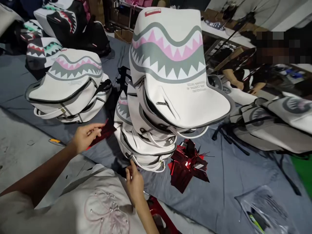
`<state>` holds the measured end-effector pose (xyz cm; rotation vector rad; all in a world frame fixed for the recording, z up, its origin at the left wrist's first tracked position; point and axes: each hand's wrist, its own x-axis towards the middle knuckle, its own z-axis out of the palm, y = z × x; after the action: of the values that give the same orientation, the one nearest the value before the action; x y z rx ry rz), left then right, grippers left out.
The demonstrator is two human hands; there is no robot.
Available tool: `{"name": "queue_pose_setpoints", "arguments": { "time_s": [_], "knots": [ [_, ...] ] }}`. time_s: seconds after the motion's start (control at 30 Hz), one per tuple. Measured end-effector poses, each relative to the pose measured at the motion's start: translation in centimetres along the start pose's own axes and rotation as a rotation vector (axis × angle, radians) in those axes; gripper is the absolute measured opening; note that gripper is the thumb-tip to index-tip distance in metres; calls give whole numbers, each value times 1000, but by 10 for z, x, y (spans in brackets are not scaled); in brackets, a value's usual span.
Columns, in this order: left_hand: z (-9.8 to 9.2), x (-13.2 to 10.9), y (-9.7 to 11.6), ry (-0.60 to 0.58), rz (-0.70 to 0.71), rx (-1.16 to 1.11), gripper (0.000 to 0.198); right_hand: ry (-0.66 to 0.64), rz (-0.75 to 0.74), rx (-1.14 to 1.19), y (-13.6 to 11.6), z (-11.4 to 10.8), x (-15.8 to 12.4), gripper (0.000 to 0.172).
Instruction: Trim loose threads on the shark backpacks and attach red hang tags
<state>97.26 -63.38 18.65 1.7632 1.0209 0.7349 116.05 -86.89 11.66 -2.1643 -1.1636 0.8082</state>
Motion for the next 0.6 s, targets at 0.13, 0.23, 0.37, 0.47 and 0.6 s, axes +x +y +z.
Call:
{"name": "queue_pose_setpoints", "arguments": {
  "time_s": [0.13,0.23,0.37,0.47,0.6],
  "knots": [
    [0,-15,-55,-384,-25,353,30,231,-25,-209,-14,23,14,46],
    [11,-18,-73,-596,-37,422,31,215,0,-386,-25,26,28,38],
    [28,-9,-80,-718,18,397,29,241,109,-558,-40,25,38,29],
    [37,2,-84,-722,35,388,29,255,141,-565,-46,27,37,25],
    [43,14,-100,-720,7,435,28,369,202,-538,-43,32,31,21]
  ]
}}
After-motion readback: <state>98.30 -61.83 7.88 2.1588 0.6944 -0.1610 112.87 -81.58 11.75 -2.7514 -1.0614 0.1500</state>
